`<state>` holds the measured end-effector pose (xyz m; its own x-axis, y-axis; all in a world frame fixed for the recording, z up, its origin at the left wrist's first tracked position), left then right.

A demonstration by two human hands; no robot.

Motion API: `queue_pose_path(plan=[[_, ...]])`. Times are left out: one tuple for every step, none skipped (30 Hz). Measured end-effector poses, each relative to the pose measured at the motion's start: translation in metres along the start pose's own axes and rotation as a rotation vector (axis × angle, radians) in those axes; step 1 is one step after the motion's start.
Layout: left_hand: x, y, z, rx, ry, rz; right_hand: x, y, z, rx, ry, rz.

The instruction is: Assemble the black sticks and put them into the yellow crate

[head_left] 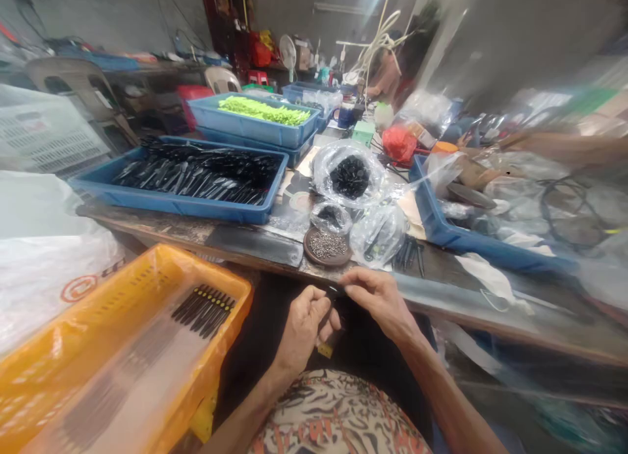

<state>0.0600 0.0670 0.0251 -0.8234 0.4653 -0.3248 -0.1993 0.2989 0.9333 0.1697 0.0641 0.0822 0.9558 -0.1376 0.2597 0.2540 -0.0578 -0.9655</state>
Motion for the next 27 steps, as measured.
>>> queue_pose_path(plan=[[-0.001, 0.002, 0.000, -0.012, -0.002, 0.032, 0.000, -0.001, -0.001, 0.017, -0.015, -0.031], [-0.002, 0.003, 0.000, -0.021, -0.003, 0.065, -0.001, -0.001, -0.001, 0.032, -0.033, -0.058], [-0.003, 0.004, 0.000, -0.026, -0.003, 0.097, -0.001, -0.001, -0.002, 0.045, -0.051, -0.077], [-0.004, 0.004, 0.000, -0.027, -0.002, 0.128, -0.001, -0.001, -0.003, 0.056, -0.069, -0.090], [-0.005, 0.004, 0.000, -0.023, -0.001, 0.156, -0.001, 0.000, -0.003, 0.066, -0.089, -0.099], [-0.005, 0.004, 0.000, -0.017, -0.004, 0.181, -0.001, 0.000, -0.004, 0.078, -0.108, -0.108], [-0.006, 0.003, 0.000, -0.012, -0.010, 0.202, -0.001, 0.000, -0.005, 0.092, -0.126, -0.118], [-0.007, 0.002, 0.000, -0.010, -0.018, 0.221, -0.001, 0.000, -0.005, 0.110, -0.143, -0.135], [-0.007, 0.001, 0.001, -0.011, -0.027, 0.237, 0.000, -0.001, -0.006, 0.132, -0.155, -0.158], [-0.008, 0.000, 0.001, -0.014, -0.036, 0.253, 0.001, -0.003, -0.007, 0.158, -0.163, -0.188], [-0.009, 0.000, 0.001, -0.019, -0.043, 0.269, 0.002, -0.004, -0.008, 0.185, -0.167, -0.219], [-0.009, -0.001, 0.001, -0.025, -0.048, 0.288, 0.002, -0.006, -0.009, 0.213, -0.169, -0.247], [-0.009, -0.001, 0.001, -0.032, -0.051, 0.310, 0.003, -0.008, -0.010, 0.239, -0.171, -0.272], [-0.009, -0.001, 0.001, -0.040, -0.055, 0.334, 0.003, -0.010, -0.011, 0.262, -0.172, -0.292], [-0.009, -0.001, 0.001, -0.048, -0.058, 0.364, 0.003, -0.011, -0.012, 0.282, -0.172, -0.308], [-0.009, -0.001, 0.000, -0.058, -0.060, 0.396, 0.002, -0.012, -0.013, 0.302, -0.172, -0.322], [-0.008, 0.000, 0.000, -0.070, -0.060, 0.431, 0.001, -0.013, -0.014, 0.319, -0.173, -0.334], [-0.008, 0.000, 0.000, -0.080, -0.060, 0.465, 0.001, -0.013, -0.014, 0.336, -0.174, -0.344], [-0.007, -0.001, 0.001, -0.090, -0.060, 0.497, -0.001, -0.014, -0.015, 0.352, -0.178, -0.351], [-0.007, -0.001, 0.001, -0.097, -0.059, 0.526, -0.002, -0.014, -0.015, 0.368, -0.182, -0.357], [-0.006, -0.002, 0.001, -0.101, -0.058, 0.551, -0.003, -0.014, -0.015, 0.386, -0.183, -0.361], [-0.005, -0.004, 0.001, -0.103, -0.057, 0.571, -0.004, -0.015, -0.015, 0.402, -0.182, -0.362], [-0.004, -0.005, 0.001, -0.103, -0.057, 0.586, -0.004, -0.015, -0.014, 0.414, -0.181, -0.358], [-0.004, -0.006, 0.001, -0.103, -0.058, 0.598, -0.005, -0.014, -0.014, 0.422, -0.183, -0.350], [-0.004, -0.006, 0.001, -0.104, -0.063, 0.605, -0.006, -0.014, -0.013, 0.425, -0.186, -0.337], [-0.005, -0.006, 0.001, -0.103, -0.070, 0.607, -0.007, -0.013, -0.012, 0.425, -0.189, -0.322], [-0.005, -0.007, 0.001, -0.099, -0.075, 0.601, -0.007, -0.012, -0.012, 0.421, -0.191, -0.307]])
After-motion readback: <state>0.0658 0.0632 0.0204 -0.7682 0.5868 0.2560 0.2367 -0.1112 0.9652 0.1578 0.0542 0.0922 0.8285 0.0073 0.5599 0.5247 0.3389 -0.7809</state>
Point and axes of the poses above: each hand's wrist, its own z-axis towards the middle knuckle, its own x-axis out of the back of the hand, y = z × x, the point moved 10 cm from there along z, towards the middle knuckle, and after that the axes turned 2 degrees about x, right-handed, at the moved point
